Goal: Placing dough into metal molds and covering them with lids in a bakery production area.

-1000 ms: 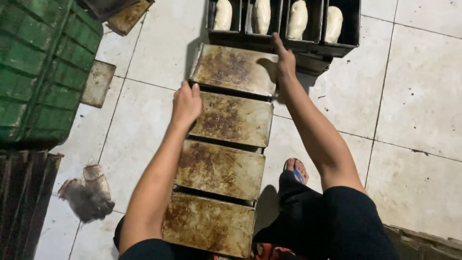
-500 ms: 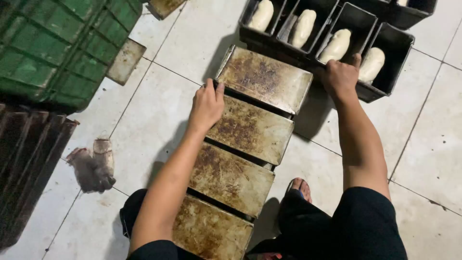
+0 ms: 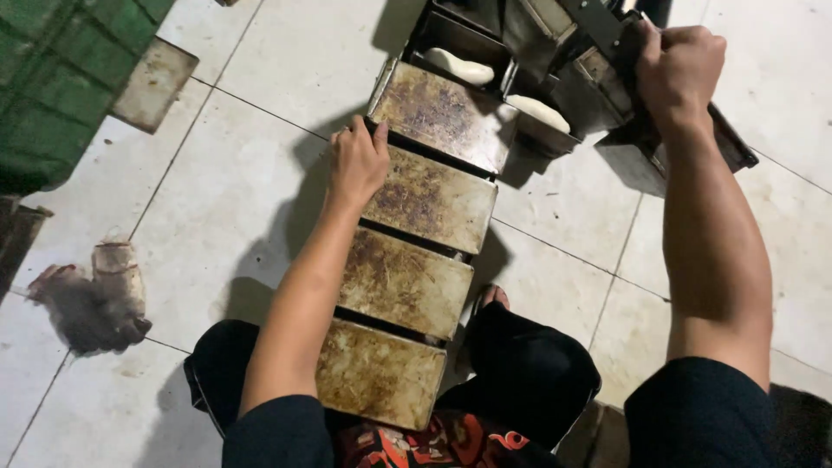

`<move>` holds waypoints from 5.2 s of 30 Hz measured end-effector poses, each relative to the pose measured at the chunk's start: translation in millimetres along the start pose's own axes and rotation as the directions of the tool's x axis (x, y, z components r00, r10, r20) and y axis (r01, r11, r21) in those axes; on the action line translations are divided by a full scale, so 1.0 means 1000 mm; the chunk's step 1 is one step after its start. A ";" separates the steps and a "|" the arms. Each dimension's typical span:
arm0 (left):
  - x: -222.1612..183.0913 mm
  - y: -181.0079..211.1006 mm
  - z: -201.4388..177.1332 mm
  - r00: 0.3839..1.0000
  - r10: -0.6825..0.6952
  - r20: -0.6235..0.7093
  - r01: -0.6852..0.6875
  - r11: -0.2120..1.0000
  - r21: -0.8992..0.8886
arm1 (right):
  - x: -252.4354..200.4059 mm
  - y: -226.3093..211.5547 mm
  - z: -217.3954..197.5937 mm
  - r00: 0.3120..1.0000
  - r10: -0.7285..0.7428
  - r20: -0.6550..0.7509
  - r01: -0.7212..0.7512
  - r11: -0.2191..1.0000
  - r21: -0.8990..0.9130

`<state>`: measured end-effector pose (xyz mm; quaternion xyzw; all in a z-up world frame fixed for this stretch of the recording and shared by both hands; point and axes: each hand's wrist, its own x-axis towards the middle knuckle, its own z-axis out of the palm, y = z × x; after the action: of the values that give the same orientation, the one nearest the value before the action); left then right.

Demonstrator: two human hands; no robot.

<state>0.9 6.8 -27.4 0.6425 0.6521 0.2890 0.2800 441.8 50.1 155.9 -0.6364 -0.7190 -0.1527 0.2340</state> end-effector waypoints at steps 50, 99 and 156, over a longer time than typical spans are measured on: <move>-0.098 -0.027 -0.147 0.645 0.764 0.017 -0.699 0.598 -0.391 | -0.470 -0.189 -0.292 0.802 0.591 -0.091 -0.570 0.802 0.182; -0.305 0.018 -0.103 0.586 0.790 0.180 -0.802 0.535 0.264 | -0.476 -0.269 -0.149 0.850 -0.501 0.163 0.514 0.857 -0.045; -0.221 0.109 -0.095 0.627 0.608 0.487 -0.743 0.655 0.139 | -0.428 -0.197 0.007 0.376 0.824 0.423 0.211 -0.521 0.827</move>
<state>8.3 -215.1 115.4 0.9232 0.3246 0.1242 0.1642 280.8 -335.6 -61.9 -0.3093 -0.0048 0.3724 0.8750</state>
